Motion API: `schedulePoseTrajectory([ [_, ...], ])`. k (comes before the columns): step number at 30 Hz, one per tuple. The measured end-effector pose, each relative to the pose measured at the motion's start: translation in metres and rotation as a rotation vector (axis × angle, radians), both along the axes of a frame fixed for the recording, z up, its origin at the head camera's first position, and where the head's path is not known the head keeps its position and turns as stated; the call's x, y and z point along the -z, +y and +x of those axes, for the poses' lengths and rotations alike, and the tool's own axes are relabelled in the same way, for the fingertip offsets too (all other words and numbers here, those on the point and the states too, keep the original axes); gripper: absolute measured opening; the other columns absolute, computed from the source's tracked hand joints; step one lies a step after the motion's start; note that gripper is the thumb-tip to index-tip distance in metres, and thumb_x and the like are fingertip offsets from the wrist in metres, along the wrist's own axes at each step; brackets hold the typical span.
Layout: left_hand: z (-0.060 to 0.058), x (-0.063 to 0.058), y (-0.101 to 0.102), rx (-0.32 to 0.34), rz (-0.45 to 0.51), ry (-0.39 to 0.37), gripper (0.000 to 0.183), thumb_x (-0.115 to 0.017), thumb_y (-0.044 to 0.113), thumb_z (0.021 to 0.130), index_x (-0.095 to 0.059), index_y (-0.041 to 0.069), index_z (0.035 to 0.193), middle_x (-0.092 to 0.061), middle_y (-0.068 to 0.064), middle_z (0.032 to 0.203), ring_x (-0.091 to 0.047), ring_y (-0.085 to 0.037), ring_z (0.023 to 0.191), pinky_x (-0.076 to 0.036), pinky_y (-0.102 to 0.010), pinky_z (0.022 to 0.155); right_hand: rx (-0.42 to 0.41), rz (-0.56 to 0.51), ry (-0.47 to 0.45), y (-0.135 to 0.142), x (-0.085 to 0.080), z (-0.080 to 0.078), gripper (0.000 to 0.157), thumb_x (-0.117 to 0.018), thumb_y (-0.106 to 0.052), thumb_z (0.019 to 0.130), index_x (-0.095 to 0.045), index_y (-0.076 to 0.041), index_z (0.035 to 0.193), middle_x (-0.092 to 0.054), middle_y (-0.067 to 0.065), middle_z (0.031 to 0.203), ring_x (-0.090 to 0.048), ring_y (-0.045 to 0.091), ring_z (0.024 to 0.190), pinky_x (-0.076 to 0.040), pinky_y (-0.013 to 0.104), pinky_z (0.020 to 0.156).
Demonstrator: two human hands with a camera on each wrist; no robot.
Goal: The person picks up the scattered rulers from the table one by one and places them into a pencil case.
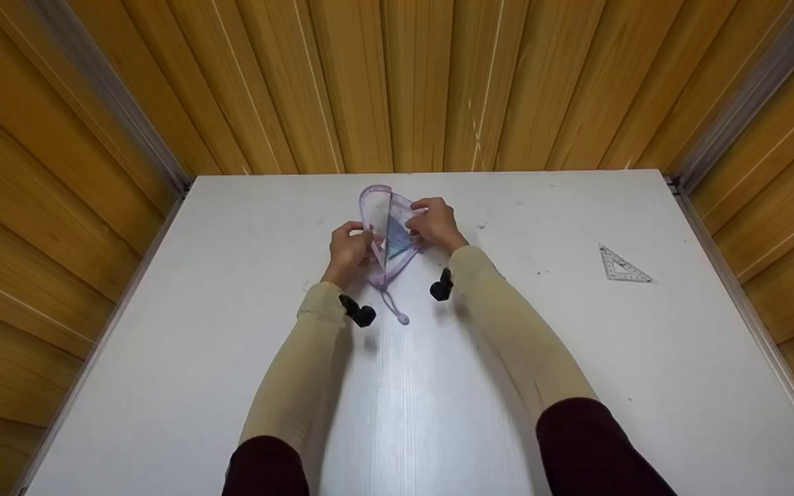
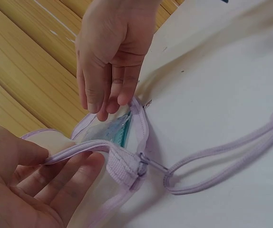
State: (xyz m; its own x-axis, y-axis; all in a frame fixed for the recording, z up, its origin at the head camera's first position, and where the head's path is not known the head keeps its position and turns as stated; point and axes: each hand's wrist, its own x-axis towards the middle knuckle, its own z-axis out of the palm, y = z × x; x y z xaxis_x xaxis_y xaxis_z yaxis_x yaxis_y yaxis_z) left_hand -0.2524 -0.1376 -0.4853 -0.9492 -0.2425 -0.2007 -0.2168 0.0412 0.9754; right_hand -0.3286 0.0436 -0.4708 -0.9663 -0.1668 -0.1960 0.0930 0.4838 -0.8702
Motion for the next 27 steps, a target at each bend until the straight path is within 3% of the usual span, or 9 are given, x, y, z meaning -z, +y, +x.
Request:
schedulePoseTrajectory([
  [18, 0.000, -0.003, 0.002, -0.002, -0.028, -0.036, 0.026, -0.057, 0.007, 0.096, -0.065, 0.002, 0.120, -0.076, -0.013, 0.100, -0.062, -0.016, 0.068, -0.052, -0.029, 0.060, -0.029, -0.053, 0.002, 0.010, -0.001, 0.002, 0.051, -0.071, -0.009, 0.095, -0.056, -0.006, 0.144, -0.073, 0.012, 0.106, -0.072, 0.025, 0.086, -0.060, 0.038, 0.073],
  [27, -0.001, -0.003, 0.001, 0.011, 0.004, -0.006, 0.033, -0.058, 0.007, 0.097, -0.062, -0.005, 0.127, -0.077, -0.013, 0.097, -0.065, -0.015, 0.065, -0.054, -0.029, 0.058, -0.063, -0.072, 0.145, 0.024, -0.002, 0.000, 0.048, -0.072, -0.012, 0.095, -0.060, -0.004, 0.140, -0.074, 0.014, 0.112, -0.074, 0.033, 0.090, -0.061, 0.041, 0.072],
])
